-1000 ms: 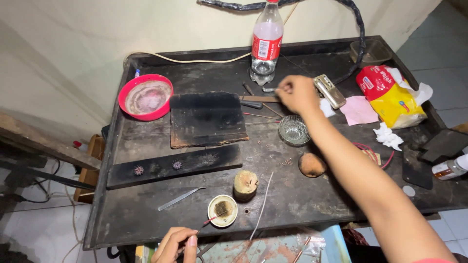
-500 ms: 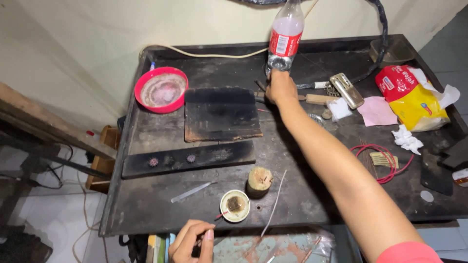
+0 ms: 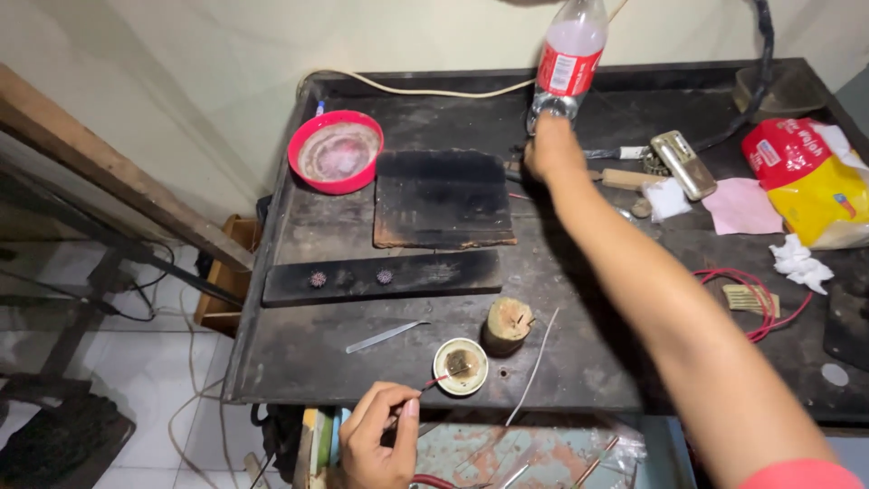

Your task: Heating jewelry components with a blowtorch and manipulating small parts with tweezers and pliers at a soldering station.

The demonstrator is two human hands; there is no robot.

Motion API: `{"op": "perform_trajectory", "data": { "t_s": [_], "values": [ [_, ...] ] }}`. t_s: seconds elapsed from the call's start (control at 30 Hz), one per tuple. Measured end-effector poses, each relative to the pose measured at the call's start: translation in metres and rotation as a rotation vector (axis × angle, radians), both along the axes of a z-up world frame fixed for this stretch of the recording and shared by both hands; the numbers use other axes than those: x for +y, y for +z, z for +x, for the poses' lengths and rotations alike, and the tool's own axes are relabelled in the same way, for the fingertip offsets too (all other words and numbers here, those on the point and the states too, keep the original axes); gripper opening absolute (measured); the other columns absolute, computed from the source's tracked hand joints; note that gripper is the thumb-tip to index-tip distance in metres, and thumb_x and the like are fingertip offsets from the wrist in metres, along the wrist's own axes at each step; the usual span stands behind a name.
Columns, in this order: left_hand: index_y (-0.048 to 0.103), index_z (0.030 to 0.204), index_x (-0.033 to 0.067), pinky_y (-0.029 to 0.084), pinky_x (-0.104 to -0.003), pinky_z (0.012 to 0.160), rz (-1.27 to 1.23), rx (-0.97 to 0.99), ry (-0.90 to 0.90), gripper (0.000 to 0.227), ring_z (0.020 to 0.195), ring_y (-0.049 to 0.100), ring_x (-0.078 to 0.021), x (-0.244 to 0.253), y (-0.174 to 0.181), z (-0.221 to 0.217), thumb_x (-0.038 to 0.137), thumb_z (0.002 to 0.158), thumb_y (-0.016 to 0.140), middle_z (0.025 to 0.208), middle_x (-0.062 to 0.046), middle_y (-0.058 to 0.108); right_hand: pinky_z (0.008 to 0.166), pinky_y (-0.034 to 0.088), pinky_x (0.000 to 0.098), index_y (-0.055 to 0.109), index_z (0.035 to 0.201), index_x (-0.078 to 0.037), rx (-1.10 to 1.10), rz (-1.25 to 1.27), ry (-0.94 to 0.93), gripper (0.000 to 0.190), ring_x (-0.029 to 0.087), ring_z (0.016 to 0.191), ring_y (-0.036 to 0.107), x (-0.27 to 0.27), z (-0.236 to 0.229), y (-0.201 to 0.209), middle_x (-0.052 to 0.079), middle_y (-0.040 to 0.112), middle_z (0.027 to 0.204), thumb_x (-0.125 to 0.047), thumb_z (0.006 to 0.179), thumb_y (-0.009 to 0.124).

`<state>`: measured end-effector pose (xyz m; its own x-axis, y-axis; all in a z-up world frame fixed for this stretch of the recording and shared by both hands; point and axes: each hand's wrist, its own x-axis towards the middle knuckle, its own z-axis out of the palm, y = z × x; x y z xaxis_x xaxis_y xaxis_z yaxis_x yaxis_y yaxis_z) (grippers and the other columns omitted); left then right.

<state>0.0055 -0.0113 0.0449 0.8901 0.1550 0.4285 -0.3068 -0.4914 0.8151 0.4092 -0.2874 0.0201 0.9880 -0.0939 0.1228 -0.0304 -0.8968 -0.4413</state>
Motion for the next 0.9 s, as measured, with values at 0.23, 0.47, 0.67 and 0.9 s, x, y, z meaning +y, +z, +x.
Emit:
{"op": "perform_trajectory", "data": {
  "t_s": [0.23, 0.47, 0.67, 0.9],
  "values": [
    [0.07, 0.093, 0.0048, 0.05, -0.024, 0.06, 0.006, -0.015, -0.111, 0.015, 0.067, 0.062, -0.0136, 0.004, 0.013, -0.005, 0.012, 0.097, 0.057, 0.086, -0.005, 0.068, 0.078, 0.052, 0.0388, 0.07, 0.106, -0.007, -0.645, 0.032, 0.299, 0.017, 0.025, 0.085, 0.071, -0.039, -0.124, 0.097, 0.008, 0.075, 0.095, -0.001, 0.09, 0.074],
    [0.074, 0.102, 0.003, 0.057, -0.025, 0.07, -0.157, 0.153, -0.222, 0.017, 0.08, 0.068, -0.0145, -0.004, 0.011, -0.014, 0.01, 0.096, 0.059, 0.093, -0.008, 0.071, 0.094, 0.056, 0.032, 0.06, 0.128, 0.007, -0.512, 0.548, 0.202, 0.02, 0.026, 0.101, 0.068, -0.025, -0.365, 0.15, 0.022, 0.062, 0.129, 0.013, 0.108, 0.063],
    [0.079, 0.101, 0.0083, 0.047, -0.023, 0.061, -0.184, 0.293, -0.356, 0.017, 0.075, 0.063, -0.0107, -0.024, 0.035, -0.017, 0.014, 0.094, 0.064, 0.089, -0.003, 0.073, 0.096, 0.055, 0.0298, 0.077, 0.109, -0.006, -0.071, 0.74, 0.173, 0.022, 0.017, 0.104, 0.073, 0.006, -0.441, 0.075, 0.009, 0.075, 0.124, -0.008, 0.088, 0.069],
    [0.074, 0.09, 0.0092, 0.046, -0.025, 0.063, -0.119, 0.29, -0.489, 0.009, 0.069, 0.06, -0.0116, -0.057, 0.049, -0.016, 0.014, 0.094, 0.067, 0.083, 0.0, 0.072, 0.057, 0.07, 0.0368, 0.064, 0.118, 0.002, 0.253, 1.364, 0.07, 0.027, 0.026, 0.067, 0.07, 0.011, -0.449, 0.018, 0.022, 0.072, 0.091, -0.015, 0.098, 0.059]
  ]
}}
